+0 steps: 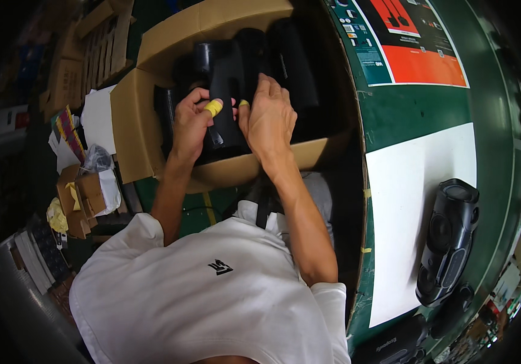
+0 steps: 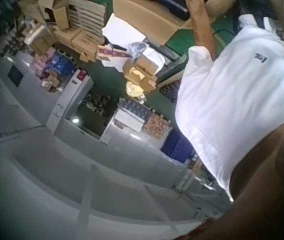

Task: Assemble a portable speaker by fitting external casing components together.

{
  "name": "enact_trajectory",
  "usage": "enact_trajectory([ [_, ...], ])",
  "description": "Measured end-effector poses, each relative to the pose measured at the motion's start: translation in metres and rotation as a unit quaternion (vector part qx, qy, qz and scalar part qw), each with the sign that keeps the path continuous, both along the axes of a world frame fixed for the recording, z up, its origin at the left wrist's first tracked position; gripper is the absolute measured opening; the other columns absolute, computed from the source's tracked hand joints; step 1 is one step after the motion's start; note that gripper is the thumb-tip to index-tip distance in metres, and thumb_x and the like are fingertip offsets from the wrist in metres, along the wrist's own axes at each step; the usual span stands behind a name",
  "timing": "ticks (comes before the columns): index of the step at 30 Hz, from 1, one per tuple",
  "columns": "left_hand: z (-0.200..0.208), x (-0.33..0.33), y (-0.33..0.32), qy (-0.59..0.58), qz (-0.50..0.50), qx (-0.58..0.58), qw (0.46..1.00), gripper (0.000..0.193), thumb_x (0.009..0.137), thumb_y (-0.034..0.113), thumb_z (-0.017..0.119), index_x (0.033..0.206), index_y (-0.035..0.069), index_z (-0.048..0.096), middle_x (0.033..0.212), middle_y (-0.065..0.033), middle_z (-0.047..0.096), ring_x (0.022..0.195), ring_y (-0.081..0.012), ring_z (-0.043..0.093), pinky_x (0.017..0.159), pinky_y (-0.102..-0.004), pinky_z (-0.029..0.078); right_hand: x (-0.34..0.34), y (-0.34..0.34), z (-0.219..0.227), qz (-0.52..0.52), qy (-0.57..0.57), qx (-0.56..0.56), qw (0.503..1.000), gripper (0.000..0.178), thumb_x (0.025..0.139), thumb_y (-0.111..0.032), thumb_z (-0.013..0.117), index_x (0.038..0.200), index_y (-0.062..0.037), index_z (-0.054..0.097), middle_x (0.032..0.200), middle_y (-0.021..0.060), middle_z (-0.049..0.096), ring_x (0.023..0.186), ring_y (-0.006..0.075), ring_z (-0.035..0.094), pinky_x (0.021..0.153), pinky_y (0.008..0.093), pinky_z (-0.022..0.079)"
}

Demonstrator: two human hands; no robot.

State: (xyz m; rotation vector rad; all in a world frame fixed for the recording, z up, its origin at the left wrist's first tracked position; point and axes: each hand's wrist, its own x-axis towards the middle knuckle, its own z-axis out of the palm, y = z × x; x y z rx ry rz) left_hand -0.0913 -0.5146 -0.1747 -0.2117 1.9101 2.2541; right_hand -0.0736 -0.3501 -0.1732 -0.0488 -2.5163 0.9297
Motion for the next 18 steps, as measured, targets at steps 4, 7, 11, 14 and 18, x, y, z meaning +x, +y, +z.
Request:
enact_trajectory([
  [4, -0.007, 0.000, -0.002, 0.007, -0.011, -0.097, 0.995, 0.008, 0.103, -0.004, 0.062, 0.107, 0.001, 0.067, 0.085, 0.0026, 0.065, 0.067, -0.0016, 0.049, 0.066, -0.0198, 0.050, 0.010, -0.011, 0.022, 0.084, -0.137, -0.040, 0.986, 0.042, 0.089, -0.022, 0.078, 0.122, 0.0040, 0.075, 0.108, 0.0245, 0.078, 0.100, 0.0423, 0.075, 0.089, 0.0481, 0.061],
  [7, -0.017, -0.004, -0.013, -0.052, -0.060, 0.113, 0.990, 0.017, 0.107, 0.001, 0.053, 0.114, 0.000, 0.069, 0.092, 0.0038, 0.055, 0.078, -0.0027, 0.054, 0.069, -0.0215, 0.053, 0.013, -0.014, 0.020, 0.092, -0.159, -0.054, 0.981, 0.044, 0.088, -0.021, 0.078, 0.123, 0.0057, 0.074, 0.108, 0.0252, 0.078, 0.099, 0.0425, 0.076, 0.088, 0.0481, 0.061],
  [11, -0.008, -0.006, -0.005, -0.041, -0.053, 0.065, 0.996, 0.019, 0.106, -0.001, 0.054, 0.115, -0.001, 0.070, 0.091, 0.0031, 0.058, 0.076, -0.0033, 0.055, 0.069, -0.0212, 0.054, 0.015, -0.018, 0.022, 0.078, -0.139, -0.043, 0.986, 0.049, 0.085, -0.019, 0.079, 0.126, 0.0074, 0.073, 0.107, 0.0275, 0.077, 0.097, 0.0425, 0.076, 0.087, 0.0473, 0.062],
  [14, -0.005, -0.006, 0.001, -0.054, -0.032, -0.016, 0.998, 0.018, 0.104, -0.004, 0.055, 0.114, -0.002, 0.071, 0.092, 0.0014, 0.063, 0.075, -0.0036, 0.056, 0.069, -0.0211, 0.053, 0.012, -0.017, 0.022, 0.069, -0.143, -0.054, 0.986, 0.052, 0.083, -0.019, 0.081, 0.126, 0.0076, 0.073, 0.108, 0.0290, 0.077, 0.098, 0.0431, 0.077, 0.089, 0.0473, 0.062],
  [18, -0.010, -0.001, 0.007, -0.021, -0.027, 0.021, 0.999, 0.020, 0.103, -0.007, 0.060, 0.120, -0.002, 0.068, 0.100, -0.0045, 0.072, 0.080, -0.0052, 0.062, 0.069, -0.0213, 0.053, 0.010, -0.015, 0.011, 0.029, -0.157, -0.116, 0.980, 0.044, 0.082, -0.016, 0.081, 0.117, 0.0089, 0.073, 0.105, 0.0279, 0.077, 0.101, 0.0433, 0.076, 0.086, 0.0482, 0.062],
])
